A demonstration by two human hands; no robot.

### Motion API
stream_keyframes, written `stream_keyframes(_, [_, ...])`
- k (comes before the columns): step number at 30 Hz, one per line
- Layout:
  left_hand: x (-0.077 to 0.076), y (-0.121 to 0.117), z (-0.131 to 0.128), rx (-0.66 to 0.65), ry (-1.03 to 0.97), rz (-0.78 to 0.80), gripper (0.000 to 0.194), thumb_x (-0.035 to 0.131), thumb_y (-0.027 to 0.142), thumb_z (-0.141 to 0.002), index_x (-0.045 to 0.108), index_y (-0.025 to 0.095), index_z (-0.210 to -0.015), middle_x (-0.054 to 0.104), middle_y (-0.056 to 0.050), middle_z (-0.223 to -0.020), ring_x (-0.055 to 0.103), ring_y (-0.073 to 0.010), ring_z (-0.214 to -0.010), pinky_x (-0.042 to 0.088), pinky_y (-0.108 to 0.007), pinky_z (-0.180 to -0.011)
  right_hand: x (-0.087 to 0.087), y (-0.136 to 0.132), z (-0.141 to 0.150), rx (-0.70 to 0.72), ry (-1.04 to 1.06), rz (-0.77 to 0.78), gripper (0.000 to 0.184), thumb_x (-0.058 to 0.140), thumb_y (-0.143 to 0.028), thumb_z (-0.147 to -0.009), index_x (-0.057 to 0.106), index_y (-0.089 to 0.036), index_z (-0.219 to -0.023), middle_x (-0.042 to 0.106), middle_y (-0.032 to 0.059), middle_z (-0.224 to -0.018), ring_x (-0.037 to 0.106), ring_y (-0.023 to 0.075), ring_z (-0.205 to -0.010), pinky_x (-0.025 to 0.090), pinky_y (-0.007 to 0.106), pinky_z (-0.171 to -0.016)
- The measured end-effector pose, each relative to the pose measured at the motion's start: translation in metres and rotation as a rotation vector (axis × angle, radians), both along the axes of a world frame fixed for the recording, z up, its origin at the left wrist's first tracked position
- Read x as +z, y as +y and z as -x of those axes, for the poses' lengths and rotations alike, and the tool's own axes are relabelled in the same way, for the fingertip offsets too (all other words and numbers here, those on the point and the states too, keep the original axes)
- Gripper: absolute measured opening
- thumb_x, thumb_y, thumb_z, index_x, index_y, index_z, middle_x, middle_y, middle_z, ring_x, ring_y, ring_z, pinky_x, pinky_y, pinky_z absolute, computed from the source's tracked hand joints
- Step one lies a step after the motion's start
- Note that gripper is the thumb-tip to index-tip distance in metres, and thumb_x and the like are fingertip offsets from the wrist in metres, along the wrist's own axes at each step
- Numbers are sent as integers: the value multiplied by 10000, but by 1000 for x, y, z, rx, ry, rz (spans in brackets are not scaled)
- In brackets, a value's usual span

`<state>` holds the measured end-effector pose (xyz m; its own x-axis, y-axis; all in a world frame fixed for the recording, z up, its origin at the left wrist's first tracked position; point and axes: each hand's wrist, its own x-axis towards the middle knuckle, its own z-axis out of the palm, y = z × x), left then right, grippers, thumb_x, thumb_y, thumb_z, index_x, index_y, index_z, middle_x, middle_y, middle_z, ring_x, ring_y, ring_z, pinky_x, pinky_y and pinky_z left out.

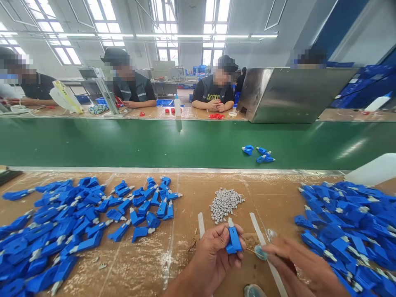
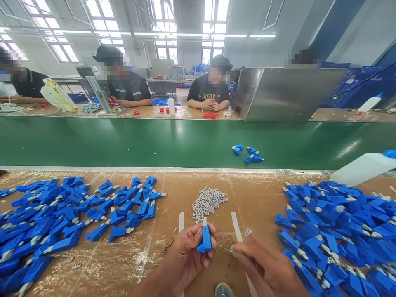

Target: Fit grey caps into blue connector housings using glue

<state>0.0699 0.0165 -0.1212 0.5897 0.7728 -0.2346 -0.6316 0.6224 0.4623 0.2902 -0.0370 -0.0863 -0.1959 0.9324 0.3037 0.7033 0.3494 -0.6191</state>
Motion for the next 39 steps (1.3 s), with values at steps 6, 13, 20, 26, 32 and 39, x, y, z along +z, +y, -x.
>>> stream_keyframes(6, [1, 12, 8, 137, -18, 111, 406, 973, 320, -742, 805, 86, -1028, 749, -75, -845, 673, -93, -645, 509, -141, -536, -19, 76, -11, 49, -274, 38, 232, 526, -279, -1067, 750, -234, -1030, 756, 60, -878, 753, 248, -746, 571, 345, -637])
stream_keyframes(13, [3, 23, 18, 310, -13, 230, 478, 1028, 252, -638, 808, 72, -1023, 768, -84, -845, 680, -101, -646, 532, -145, -543, -36, 112, 2, 131, -314, 37, 300, 472, -210, -1087, 755, -241, -993, 727, 52, -902, 725, 232, -791, 537, 343, -713])
stream_keyframes(20, [3, 21, 15, 300, 0, 240, 469, 1029, 275, -640, 807, 69, -998, 765, -84, -826, 669, -102, -622, 528, -150, -525, -31, 121, 4, 186, -314, 85, 350, 450, -229, -1090, 774, -241, -959, 690, 58, -901, 673, 227, -769, 466, 337, -705])
stream_keyframes(26, [2, 19, 14, 282, 30, 219, 504, 1035, 337, -632, 799, 80, -996, 757, -76, -830, 653, -98, -627, 507, -153, -530, -23, 130, 10, 193, -146, 183, 175, 600, -225, -939, 690, -217, -790, 662, 63, -860, 581, 224, -727, 411, 341, -691])
stream_keyframes(32, [-3, 18, 12, 230, 30, 112, 495, 986, 422, -715, 782, 84, -1013, 740, -74, -834, 643, -93, -627, 471, -157, -520, -4, 109, 11, 146, 298, 474, 324, 584, -502, -1003, 661, -210, -885, 655, 25, -730, 639, 202, -661, 518, 308, -612])
stream_keyframes(39, [-20, 10, 5, 89, 9, -49, 480, 863, 487, -860, 750, 79, -1085, 738, -83, -828, 672, -103, -617, 453, -155, -476, 7, 75, 35, 23, 850, 774, 492, 868, -636, -792, 703, -172, -780, 669, 13, -676, 600, 110, -568, 446, 196, -514])
